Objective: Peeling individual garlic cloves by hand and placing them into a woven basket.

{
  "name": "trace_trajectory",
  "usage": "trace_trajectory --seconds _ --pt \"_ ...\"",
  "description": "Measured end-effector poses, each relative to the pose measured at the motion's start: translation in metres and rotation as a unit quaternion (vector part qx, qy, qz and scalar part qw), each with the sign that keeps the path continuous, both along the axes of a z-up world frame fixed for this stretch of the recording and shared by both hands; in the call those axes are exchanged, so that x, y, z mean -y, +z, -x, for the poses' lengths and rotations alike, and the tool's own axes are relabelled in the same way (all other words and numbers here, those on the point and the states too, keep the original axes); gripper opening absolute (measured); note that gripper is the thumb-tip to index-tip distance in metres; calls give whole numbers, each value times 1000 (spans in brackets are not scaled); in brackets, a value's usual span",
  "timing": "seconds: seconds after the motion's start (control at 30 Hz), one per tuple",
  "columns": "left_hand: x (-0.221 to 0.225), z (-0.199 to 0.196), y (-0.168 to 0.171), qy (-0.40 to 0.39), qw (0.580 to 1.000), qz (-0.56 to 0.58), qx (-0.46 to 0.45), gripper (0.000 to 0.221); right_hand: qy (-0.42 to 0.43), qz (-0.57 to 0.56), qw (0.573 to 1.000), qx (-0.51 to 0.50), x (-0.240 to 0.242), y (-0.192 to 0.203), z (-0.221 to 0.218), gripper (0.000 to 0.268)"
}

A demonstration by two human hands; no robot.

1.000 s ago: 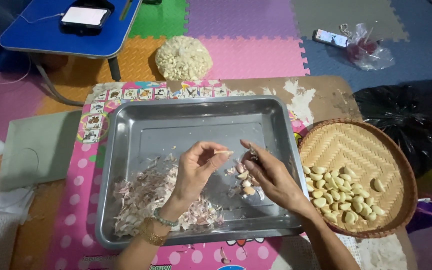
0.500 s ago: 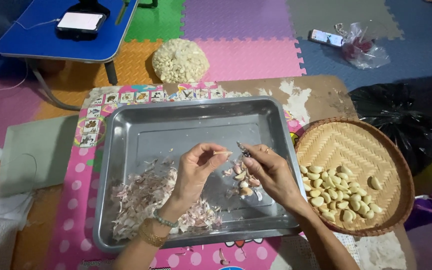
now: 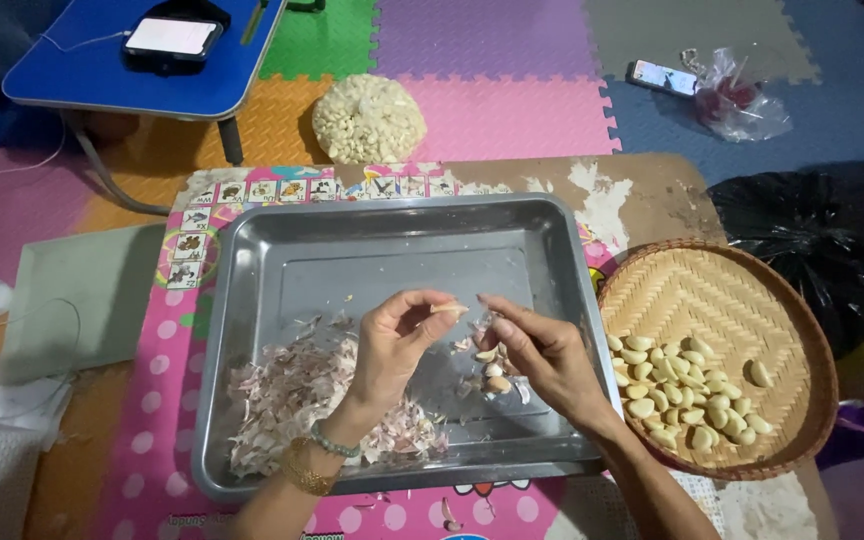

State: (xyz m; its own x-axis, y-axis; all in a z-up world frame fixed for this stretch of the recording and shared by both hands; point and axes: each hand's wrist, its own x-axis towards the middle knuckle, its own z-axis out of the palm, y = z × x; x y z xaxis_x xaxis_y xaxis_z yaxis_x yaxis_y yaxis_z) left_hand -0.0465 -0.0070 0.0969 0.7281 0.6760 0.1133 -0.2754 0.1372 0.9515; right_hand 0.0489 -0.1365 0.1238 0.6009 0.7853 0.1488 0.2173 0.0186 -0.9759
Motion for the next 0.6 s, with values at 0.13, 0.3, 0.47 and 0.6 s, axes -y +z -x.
trace_trajectory --seconds 0.13,0.3,0.47,0.6 --pt "-1 1 3 2 999 -48 7 16 12 -17 999 -41 2 -13 -2 31" --pt "-2 3 7 22 993 -112 6 13 27 -24 998 -42 3 -13 -2 32" --pt "1 1 6 44 984 -168 29 14 21 -35 998 -39 1 -17 -1 32" --pt "2 1 9 65 970 -230 35 13 16 -44 998 -48 1 -12 2 30"
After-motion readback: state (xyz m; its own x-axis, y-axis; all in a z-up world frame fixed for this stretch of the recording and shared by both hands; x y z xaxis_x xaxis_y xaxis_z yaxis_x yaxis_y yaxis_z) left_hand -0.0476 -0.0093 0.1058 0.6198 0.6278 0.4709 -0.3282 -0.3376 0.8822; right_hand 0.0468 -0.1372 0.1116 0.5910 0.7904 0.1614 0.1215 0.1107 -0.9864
